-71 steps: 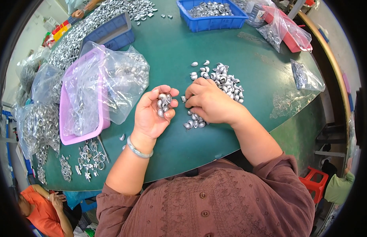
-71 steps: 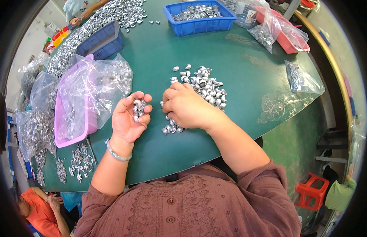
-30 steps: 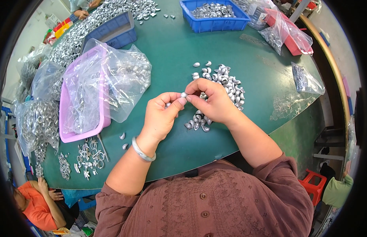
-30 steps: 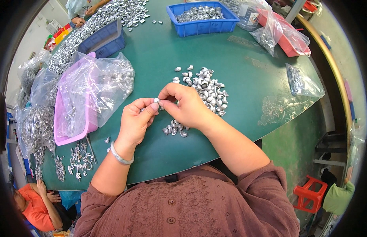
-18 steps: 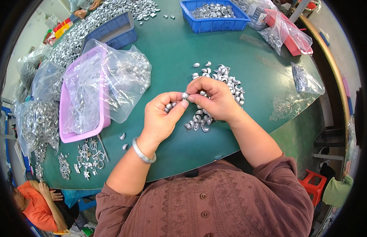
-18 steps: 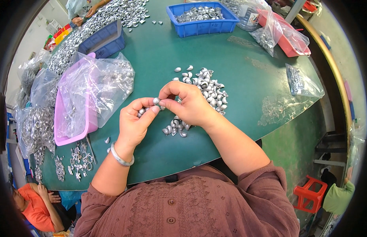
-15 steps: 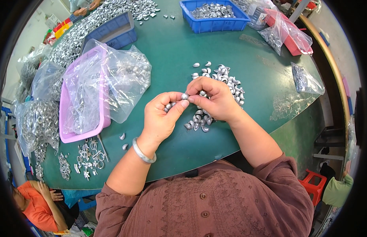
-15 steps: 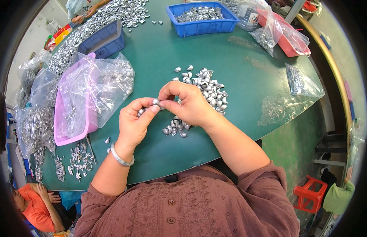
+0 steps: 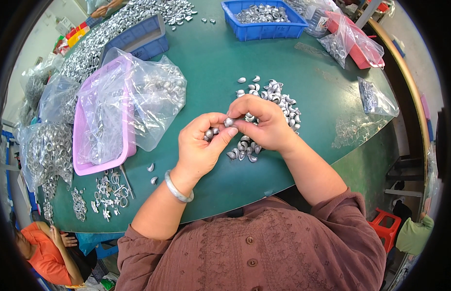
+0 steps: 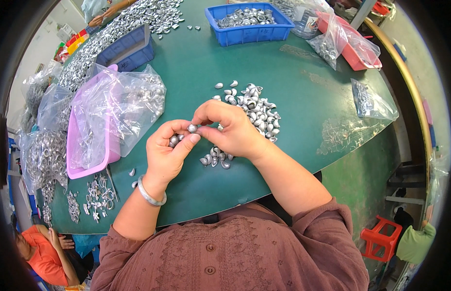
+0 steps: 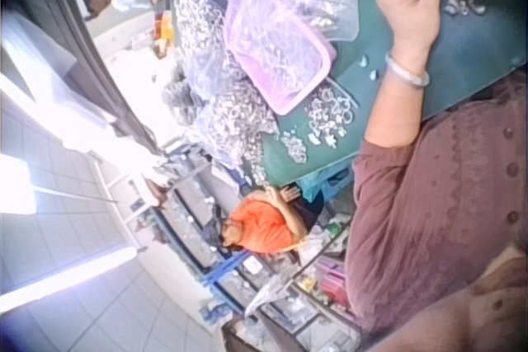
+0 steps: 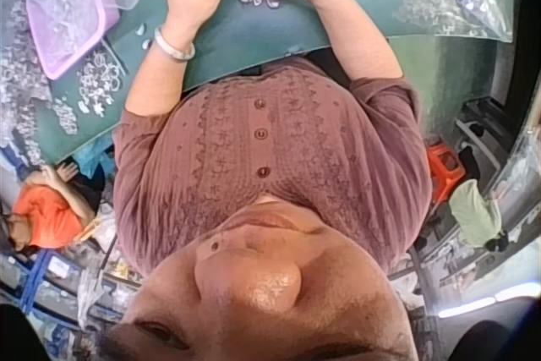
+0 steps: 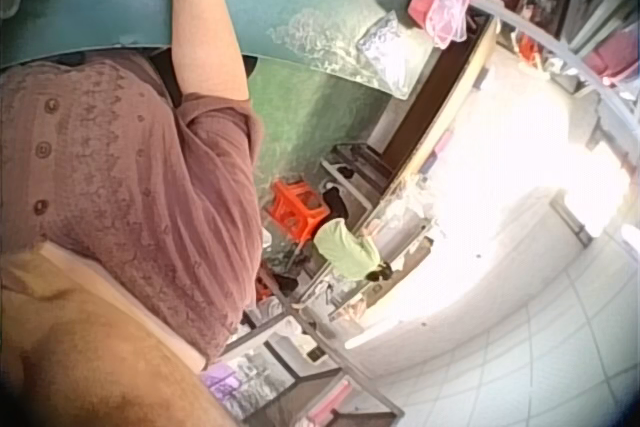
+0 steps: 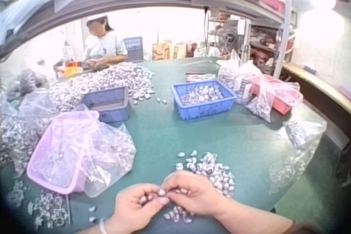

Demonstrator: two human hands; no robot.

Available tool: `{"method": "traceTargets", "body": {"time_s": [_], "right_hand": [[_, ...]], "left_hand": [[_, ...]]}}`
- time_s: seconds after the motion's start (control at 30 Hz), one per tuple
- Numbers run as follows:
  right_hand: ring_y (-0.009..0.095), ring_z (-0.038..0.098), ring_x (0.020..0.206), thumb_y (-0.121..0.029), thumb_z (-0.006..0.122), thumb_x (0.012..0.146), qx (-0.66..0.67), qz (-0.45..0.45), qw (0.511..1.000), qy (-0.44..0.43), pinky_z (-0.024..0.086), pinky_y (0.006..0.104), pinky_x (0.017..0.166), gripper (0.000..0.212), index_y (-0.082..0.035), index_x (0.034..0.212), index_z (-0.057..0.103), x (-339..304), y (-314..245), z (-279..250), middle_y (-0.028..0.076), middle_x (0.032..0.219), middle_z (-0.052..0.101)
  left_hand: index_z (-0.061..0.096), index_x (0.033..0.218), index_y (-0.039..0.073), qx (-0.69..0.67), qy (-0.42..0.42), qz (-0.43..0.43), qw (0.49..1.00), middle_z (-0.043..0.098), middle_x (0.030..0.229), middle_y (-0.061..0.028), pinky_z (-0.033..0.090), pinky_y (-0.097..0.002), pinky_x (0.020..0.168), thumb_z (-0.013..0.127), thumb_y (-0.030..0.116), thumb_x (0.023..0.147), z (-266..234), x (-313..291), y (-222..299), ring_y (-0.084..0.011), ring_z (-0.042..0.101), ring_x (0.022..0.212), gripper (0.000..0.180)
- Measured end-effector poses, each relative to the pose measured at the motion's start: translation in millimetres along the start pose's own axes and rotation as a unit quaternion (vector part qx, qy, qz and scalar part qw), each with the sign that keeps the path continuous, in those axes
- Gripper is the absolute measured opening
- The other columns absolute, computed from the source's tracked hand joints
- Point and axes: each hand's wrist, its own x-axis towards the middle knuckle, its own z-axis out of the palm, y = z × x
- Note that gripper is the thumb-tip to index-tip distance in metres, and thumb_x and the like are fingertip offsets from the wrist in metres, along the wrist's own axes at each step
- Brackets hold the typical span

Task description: The person picks up and puts down small grey metal parts from a pile on the table, placing them into a pink plastic tray.

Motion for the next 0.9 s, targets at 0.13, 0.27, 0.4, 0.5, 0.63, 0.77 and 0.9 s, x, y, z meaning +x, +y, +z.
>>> {"method": "traceTargets", "body": {"time_s": [0.13,0.27,0.4,0.5,0.63,0.77,0.9], "right_hand": [[0.018,0.057,0.070,0.006,0.061,0.067,-0.032,-0.032,0.999,0.008,0.045,0.0275,0.061,0.017,-0.003,0.079,0.055,1.9,-0.9,2.6,0.006,0.078,0.057],[0.017,0.057,0.071,0.006,0.062,0.067,-0.022,-0.020,0.999,0.023,0.046,0.0269,0.062,0.020,-0.002,0.083,0.054,-1.3,-2.5,1.7,0.007,0.078,0.056],[0.016,0.057,0.071,0.006,0.061,0.068,-0.009,-0.010,0.999,0.047,0.047,0.0264,0.064,0.026,-0.002,0.091,0.053,-2.0,-4.0,4.2,0.007,0.080,0.056],[0.016,0.057,0.071,0.006,0.061,0.068,-0.009,-0.014,0.998,0.053,0.047,0.0264,0.065,0.028,-0.002,0.094,0.053,-2.7,-3.1,5.2,0.007,0.081,0.056],[0.016,0.057,0.070,0.007,0.060,0.069,-0.004,-0.015,0.998,0.055,0.047,0.0263,0.064,0.028,-0.002,0.095,0.053,-3.2,-2.3,4.9,0.007,0.080,0.056],[0.016,0.057,0.069,0.007,0.060,0.069,0.004,-0.017,0.998,0.056,0.047,0.0261,0.063,0.029,-0.001,0.095,0.053,-3.2,-2.2,5.7,0.006,0.078,0.057],[0.016,0.057,0.068,0.007,0.060,0.069,-0.005,-0.019,0.998,0.056,0.047,0.0260,0.063,0.029,-0.001,0.096,0.054,-3.1,-3.2,6.0,0.007,0.077,0.057]], "left_hand": [[0.061,0.087,0.000,-0.011,0.012,0.021,1.000,0.059,0.076,-0.0020,0.043,-0.0189,0.060,0.065,0.003,0.074,-0.6,0.1,-3.0,-0.0060,0.053,0.067,0.014],[0.061,0.092,0.000,-0.037,0.009,0.015,0.999,0.059,0.079,-0.0029,0.043,-0.0193,0.062,0.063,0.002,0.076,0.7,-0.4,-4.7,-0.0068,0.053,0.070,0.016],[0.060,0.100,0.001,-0.047,0.012,-0.003,0.999,0.060,0.082,-0.0033,0.043,-0.0194,0.065,0.061,0.003,0.078,-1.3,0.7,-4.6,-0.0074,0.054,0.073,0.021],[0.060,0.103,0.002,-0.048,0.008,-0.002,0.999,0.060,0.083,-0.0033,0.044,-0.0195,0.065,0.060,0.003,0.079,-2.8,1.5,-4.9,-0.0077,0.055,0.075,0.024],[0.059,0.104,0.002,-0.065,0.005,-0.020,0.998,0.060,0.083,-0.0028,0.043,-0.0184,0.062,0.059,0.005,0.081,-2.1,2.4,-3.7,-0.0065,0.054,0.073,0.024],[0.060,0.104,0.003,-0.086,-0.004,-0.069,0.994,0.059,0.081,-0.0016,0.040,-0.0166,0.055,0.057,0.009,0.083,-3.7,2.5,-4.5,-0.0051,0.052,0.068,0.022],[0.061,0.102,0.004,-0.156,-0.021,-0.124,0.980,0.058,0.075,-0.0002,0.038,-0.0156,0.050,0.055,0.013,0.085,-4.7,3.2,-4.2,-0.0037,0.049,0.062,0.020]]}}
